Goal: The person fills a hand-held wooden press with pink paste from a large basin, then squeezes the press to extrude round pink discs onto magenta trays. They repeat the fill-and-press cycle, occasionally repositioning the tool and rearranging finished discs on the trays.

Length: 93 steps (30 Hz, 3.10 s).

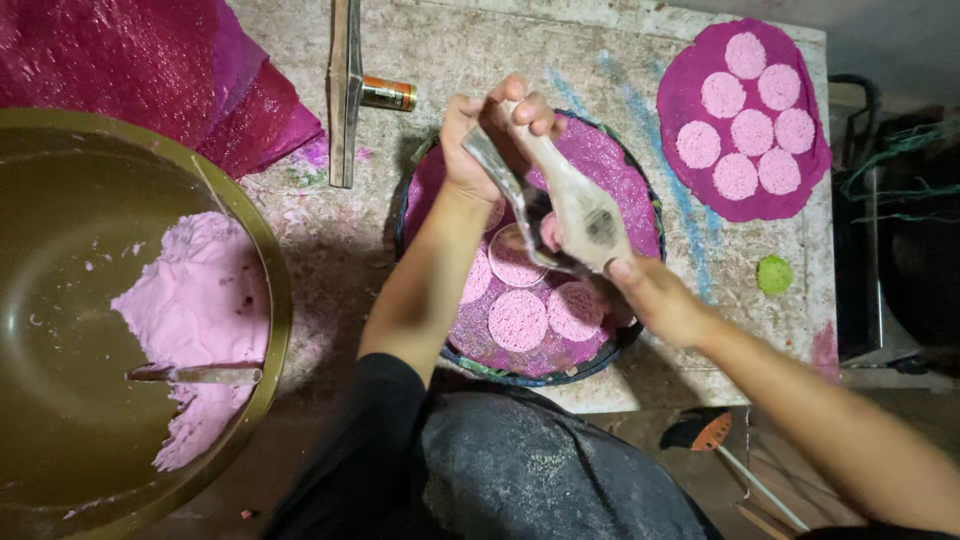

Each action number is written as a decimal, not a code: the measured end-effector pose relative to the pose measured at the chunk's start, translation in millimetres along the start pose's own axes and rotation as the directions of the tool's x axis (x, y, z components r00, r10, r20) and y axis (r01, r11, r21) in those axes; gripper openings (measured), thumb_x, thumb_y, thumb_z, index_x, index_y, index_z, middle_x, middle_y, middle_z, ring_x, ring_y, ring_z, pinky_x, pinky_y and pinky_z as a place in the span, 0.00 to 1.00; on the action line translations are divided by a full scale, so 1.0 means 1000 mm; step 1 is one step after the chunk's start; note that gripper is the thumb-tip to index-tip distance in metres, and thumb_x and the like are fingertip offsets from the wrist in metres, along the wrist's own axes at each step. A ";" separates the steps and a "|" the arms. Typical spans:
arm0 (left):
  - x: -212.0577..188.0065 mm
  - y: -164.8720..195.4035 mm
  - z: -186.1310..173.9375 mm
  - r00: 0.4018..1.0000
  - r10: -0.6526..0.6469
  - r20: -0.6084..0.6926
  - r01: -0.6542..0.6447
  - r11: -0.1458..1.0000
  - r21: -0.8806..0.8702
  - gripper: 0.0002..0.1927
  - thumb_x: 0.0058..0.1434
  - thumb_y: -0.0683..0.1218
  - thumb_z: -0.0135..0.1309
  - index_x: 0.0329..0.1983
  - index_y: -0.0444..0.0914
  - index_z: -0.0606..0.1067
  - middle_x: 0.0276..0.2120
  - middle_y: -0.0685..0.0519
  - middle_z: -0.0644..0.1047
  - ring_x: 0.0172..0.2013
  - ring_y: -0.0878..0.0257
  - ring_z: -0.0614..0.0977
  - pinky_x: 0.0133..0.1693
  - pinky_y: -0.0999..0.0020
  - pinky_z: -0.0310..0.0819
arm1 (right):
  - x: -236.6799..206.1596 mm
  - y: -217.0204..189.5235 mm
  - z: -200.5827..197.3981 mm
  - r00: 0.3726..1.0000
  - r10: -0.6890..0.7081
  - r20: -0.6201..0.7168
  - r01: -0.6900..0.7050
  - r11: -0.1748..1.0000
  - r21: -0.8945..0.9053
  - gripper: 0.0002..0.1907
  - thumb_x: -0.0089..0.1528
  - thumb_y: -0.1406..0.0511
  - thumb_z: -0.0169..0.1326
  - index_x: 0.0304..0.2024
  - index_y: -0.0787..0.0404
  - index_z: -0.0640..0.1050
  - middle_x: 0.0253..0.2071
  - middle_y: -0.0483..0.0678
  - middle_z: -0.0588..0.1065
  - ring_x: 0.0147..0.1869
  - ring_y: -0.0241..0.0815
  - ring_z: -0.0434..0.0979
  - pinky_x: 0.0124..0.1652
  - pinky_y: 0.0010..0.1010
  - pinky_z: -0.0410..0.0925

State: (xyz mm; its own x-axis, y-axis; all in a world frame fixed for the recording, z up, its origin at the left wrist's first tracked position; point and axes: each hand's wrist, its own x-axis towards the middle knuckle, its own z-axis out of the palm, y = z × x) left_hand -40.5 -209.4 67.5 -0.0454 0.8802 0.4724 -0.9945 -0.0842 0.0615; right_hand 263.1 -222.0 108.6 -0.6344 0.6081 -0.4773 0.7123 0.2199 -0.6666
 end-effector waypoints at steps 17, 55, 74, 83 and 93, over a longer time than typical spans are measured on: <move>-0.250 -0.021 0.024 0.746 0.506 -0.432 0.634 -0.344 0.693 0.51 0.57 0.41 0.59 0.77 0.33 0.41 0.74 0.31 0.50 0.74 0.37 0.51 0.71 0.50 0.42 | -0.046 -0.002 0.064 0.824 -0.391 -0.411 0.505 0.177 0.845 0.61 0.50 0.31 0.62 0.71 0.64 0.65 0.59 0.52 0.70 0.58 0.53 0.69 0.56 0.50 0.65; -0.116 -0.026 0.025 0.932 0.351 -0.092 0.347 -0.787 0.509 0.53 0.40 0.57 0.73 0.67 0.39 0.62 0.57 0.47 0.68 0.61 0.50 0.66 0.62 0.44 0.50 | -0.050 0.064 0.090 0.788 -0.232 -0.570 0.613 0.214 0.760 0.65 0.50 0.29 0.58 0.71 0.70 0.60 0.57 0.57 0.68 0.59 0.54 0.69 0.58 0.51 0.65; -0.110 -0.023 0.073 0.934 -0.074 -0.349 0.328 0.563 0.759 0.53 0.65 0.69 0.56 0.80 0.36 0.49 0.81 0.43 0.50 0.81 0.49 0.48 0.78 0.53 0.37 | -0.093 0.040 0.038 0.964 -0.255 -0.078 0.237 0.685 0.689 0.56 0.59 0.28 0.43 0.65 0.69 0.63 0.50 0.58 0.74 0.52 0.50 0.76 0.51 0.43 0.70; -0.065 -0.053 0.055 0.996 -0.066 0.062 0.065 0.998 0.014 0.32 0.73 0.65 0.48 0.69 0.39 0.66 0.47 0.53 0.74 0.57 0.57 0.76 0.71 0.58 0.62 | -0.094 -0.009 -0.026 0.895 0.038 0.445 -0.277 0.830 0.485 0.48 0.58 0.32 0.34 0.63 0.61 0.69 0.46 0.53 0.77 0.48 0.46 0.78 0.51 0.40 0.70; -0.068 -0.045 0.009 0.991 0.109 -0.071 -0.121 0.973 -0.196 0.15 0.72 0.59 0.45 0.41 0.43 0.68 0.34 0.57 0.72 0.41 0.62 0.77 0.59 0.55 0.73 | -0.065 -0.043 -0.017 0.937 0.292 0.194 -0.307 0.950 0.054 0.42 0.64 0.37 0.31 0.31 0.63 0.81 0.24 0.48 0.75 0.29 0.40 0.71 0.32 0.35 0.66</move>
State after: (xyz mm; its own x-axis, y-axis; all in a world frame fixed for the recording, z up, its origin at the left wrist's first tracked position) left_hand 8.0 -269.8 40.8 -0.1605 0.8965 0.4130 -0.9806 -0.0972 -0.1701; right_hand 279.2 -258.4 178.1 -0.4445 0.4858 -0.7526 0.8554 -0.0192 -0.5176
